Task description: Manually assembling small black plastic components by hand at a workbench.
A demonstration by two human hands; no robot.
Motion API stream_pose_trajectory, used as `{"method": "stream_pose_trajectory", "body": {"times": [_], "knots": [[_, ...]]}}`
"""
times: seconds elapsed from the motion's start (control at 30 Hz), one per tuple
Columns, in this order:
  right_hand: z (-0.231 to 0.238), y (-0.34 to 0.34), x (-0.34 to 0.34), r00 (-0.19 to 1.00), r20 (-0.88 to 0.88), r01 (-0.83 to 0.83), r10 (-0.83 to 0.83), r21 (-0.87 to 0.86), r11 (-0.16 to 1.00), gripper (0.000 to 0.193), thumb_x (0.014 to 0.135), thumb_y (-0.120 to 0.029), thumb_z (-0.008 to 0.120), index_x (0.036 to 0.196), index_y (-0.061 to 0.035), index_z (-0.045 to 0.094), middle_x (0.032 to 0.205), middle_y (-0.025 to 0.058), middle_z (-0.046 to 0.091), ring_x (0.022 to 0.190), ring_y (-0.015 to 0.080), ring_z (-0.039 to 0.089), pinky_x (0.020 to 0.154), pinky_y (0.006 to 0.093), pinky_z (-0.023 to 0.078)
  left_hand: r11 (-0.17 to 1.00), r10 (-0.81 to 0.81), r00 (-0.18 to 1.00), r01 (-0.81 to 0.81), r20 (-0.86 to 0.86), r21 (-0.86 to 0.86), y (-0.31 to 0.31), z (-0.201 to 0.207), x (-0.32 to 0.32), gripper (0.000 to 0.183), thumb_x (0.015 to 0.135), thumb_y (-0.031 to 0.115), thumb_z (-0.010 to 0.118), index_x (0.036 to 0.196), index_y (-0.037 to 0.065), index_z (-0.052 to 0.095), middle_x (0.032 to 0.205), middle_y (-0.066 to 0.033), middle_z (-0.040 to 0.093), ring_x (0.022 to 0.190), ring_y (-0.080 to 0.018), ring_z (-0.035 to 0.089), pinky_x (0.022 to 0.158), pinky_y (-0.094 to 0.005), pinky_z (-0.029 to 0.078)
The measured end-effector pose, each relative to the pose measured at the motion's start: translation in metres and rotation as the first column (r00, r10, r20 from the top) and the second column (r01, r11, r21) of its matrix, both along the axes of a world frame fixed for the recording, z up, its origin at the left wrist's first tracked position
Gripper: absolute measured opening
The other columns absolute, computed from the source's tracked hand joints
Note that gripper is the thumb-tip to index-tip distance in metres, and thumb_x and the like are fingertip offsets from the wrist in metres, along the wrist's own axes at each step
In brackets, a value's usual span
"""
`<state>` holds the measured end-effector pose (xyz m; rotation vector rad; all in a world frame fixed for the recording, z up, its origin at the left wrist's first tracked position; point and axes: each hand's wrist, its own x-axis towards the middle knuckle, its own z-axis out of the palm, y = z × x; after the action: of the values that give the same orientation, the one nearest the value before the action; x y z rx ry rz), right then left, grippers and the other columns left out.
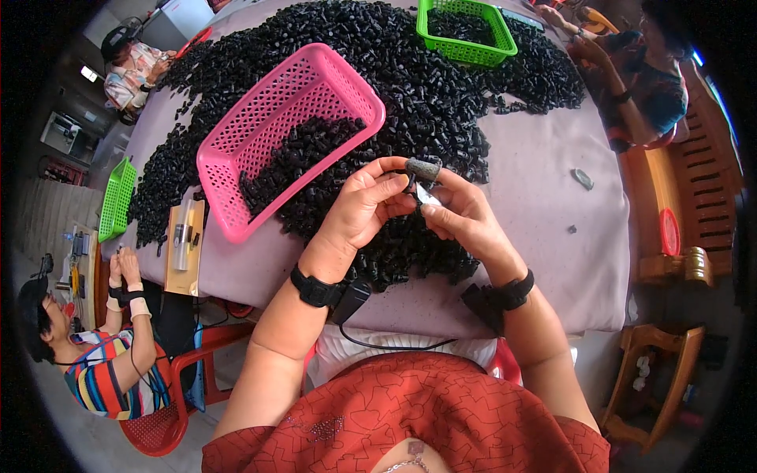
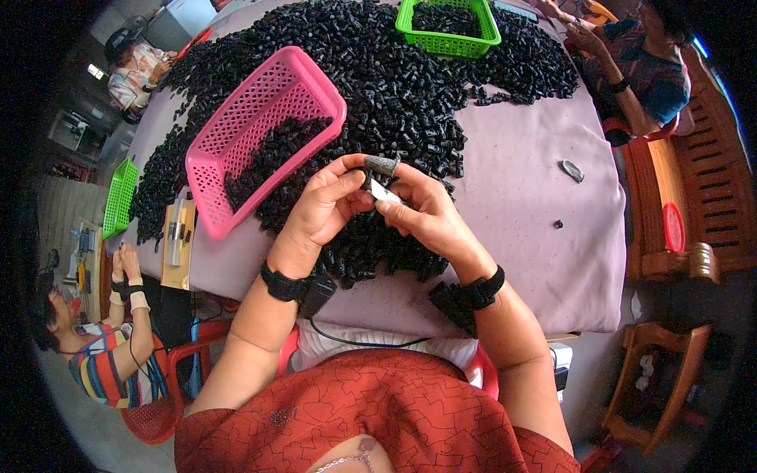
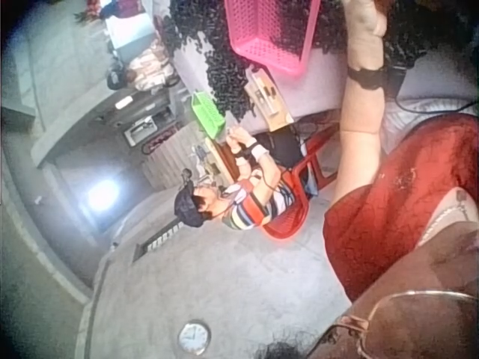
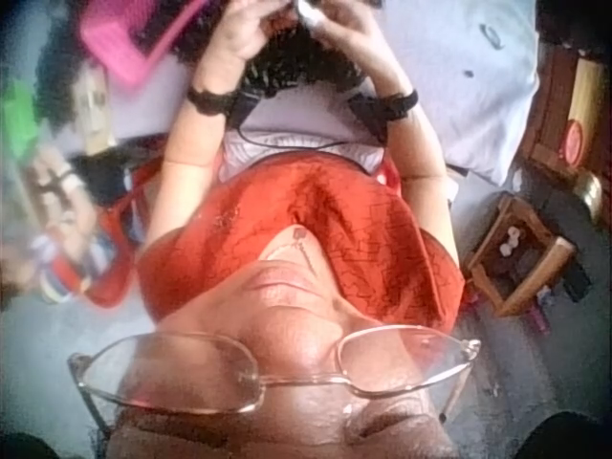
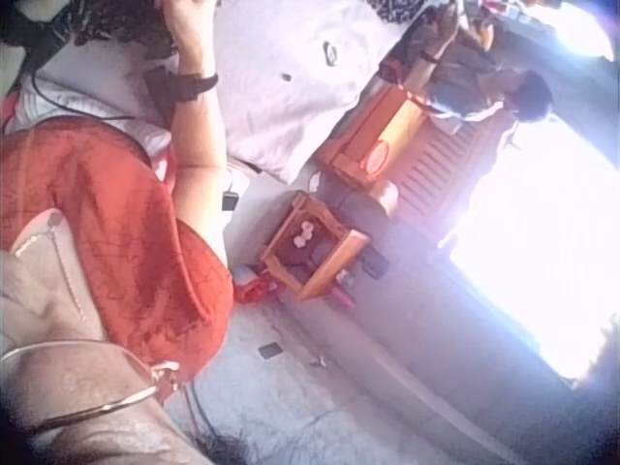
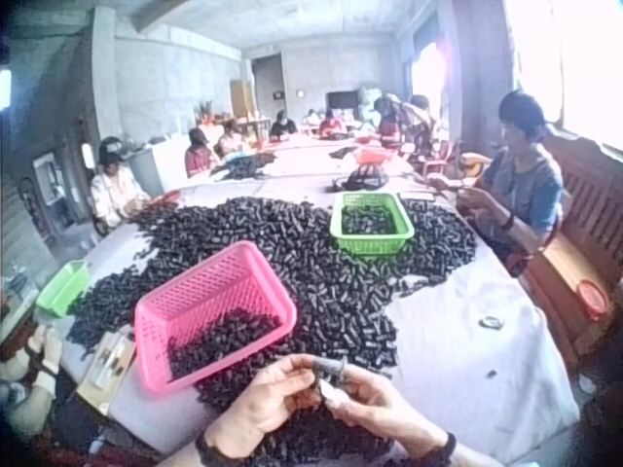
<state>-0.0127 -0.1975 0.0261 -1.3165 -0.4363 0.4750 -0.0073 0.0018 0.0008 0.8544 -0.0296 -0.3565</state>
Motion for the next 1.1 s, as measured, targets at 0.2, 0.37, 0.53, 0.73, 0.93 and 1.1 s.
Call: {"method": "stream_pose_trajectory", "body": {"times": [0.2,0.37,0.53,0.73,0.93,1.1], "knots": [[0.0,0.0002,-0.001,0.998,-0.016,-0.056,0.056,0.016,0.998,0.054,0.09,-0.012,0.062,0.14,-0.0051,0.042,0.08,-0.0034,0.055,0.063,0.0023,0.045,0.052,0.0168,0.037,0.999,-0.041,0.999,0.041,0.01,-0.008,-0.0045,0.0008,-0.0022,0.032,0.09,0.013,0.064,0.12,0.005,0.054,0.095,-0.0039,0.066,0.073,-0.011,0.065,0.068,-0.0252,0.056],[0.0009,-0.0011,0.0004,0.993,-0.079,-0.087,0.092,0.055,0.995,0.055,0.091,-0.012,0.062,0.141,-0.0047,0.04,0.079,-0.0039,0.055,0.062,0.0021,0.045,0.051,0.017,0.036,0.992,-0.1,0.995,0.097,-0.024,-0.082,-0.002,-0.0018,-0.0009,0.032,0.091,0.012,0.063,0.121,0.005,0.054,0.094,-0.0037,0.065,0.071,-0.0102,0.064,0.068,-0.0242,0.055],[0.0007,-0.0004,0.0013,0.988,-0.098,-0.112,0.119,0.078,0.991,0.055,0.092,-0.014,0.061,0.141,-0.0048,0.04,0.078,-0.0042,0.055,0.062,0.0022,0.045,0.05,0.0169,0.036,0.987,-0.11,0.993,0.104,-0.041,-0.121,-0.0027,-0.0012,-0.0019,0.03,0.092,0.011,0.062,0.12,0.005,0.054,0.094,-0.0041,0.065,0.071,-0.01,0.063,0.066,-0.0236,0.054],[0.0015,-0.0005,0.001,0.988,-0.077,-0.126,0.131,0.077,0.989,0.055,0.092,-0.014,0.061,0.142,-0.0046,0.039,0.078,-0.0042,0.055,0.061,0.0023,0.045,0.05,0.0167,0.035,0.984,-0.113,0.993,0.107,-0.036,-0.139,-0.0022,-0.0024,0.0,0.03,0.092,0.011,0.061,0.121,0.006,0.054,0.093,-0.0037,0.064,0.071,-0.0101,0.063,0.066,-0.0234,0.054],[0.0021,-0.0017,0.0023,0.981,-0.106,-0.15,0.163,0.116,0.982,0.056,0.092,-0.013,0.061,0.142,-0.0047,0.038,0.078,-0.0042,0.055,0.06,0.0023,0.045,0.049,0.0165,0.035,0.987,-0.118,0.993,0.114,-0.025,-0.115,-0.0014,0.0,-0.0016,0.03,0.092,0.011,0.061,0.12,0.006,0.054,0.092,-0.0034,0.065,0.069,-0.0101,0.063,0.065,-0.0234,0.054],[0.0005,0.0001,0.0007,0.988,-0.095,-0.111,0.118,0.079,0.991,0.054,0.092,-0.014,0.061,0.141,-0.0042,0.04,0.078,-0.0041,0.055,0.06,0.0023,0.045,0.049,0.0165,0.035,0.989,-0.107,0.994,0.102,-0.038,-0.104,-0.0026,0.0013,-0.0024,0.03,0.092,0.011,0.061,0.121,0.006,0.053,0.093,-0.004,0.064,0.069,-0.0103,0.062,0.064,-0.0236,0.053]]}}
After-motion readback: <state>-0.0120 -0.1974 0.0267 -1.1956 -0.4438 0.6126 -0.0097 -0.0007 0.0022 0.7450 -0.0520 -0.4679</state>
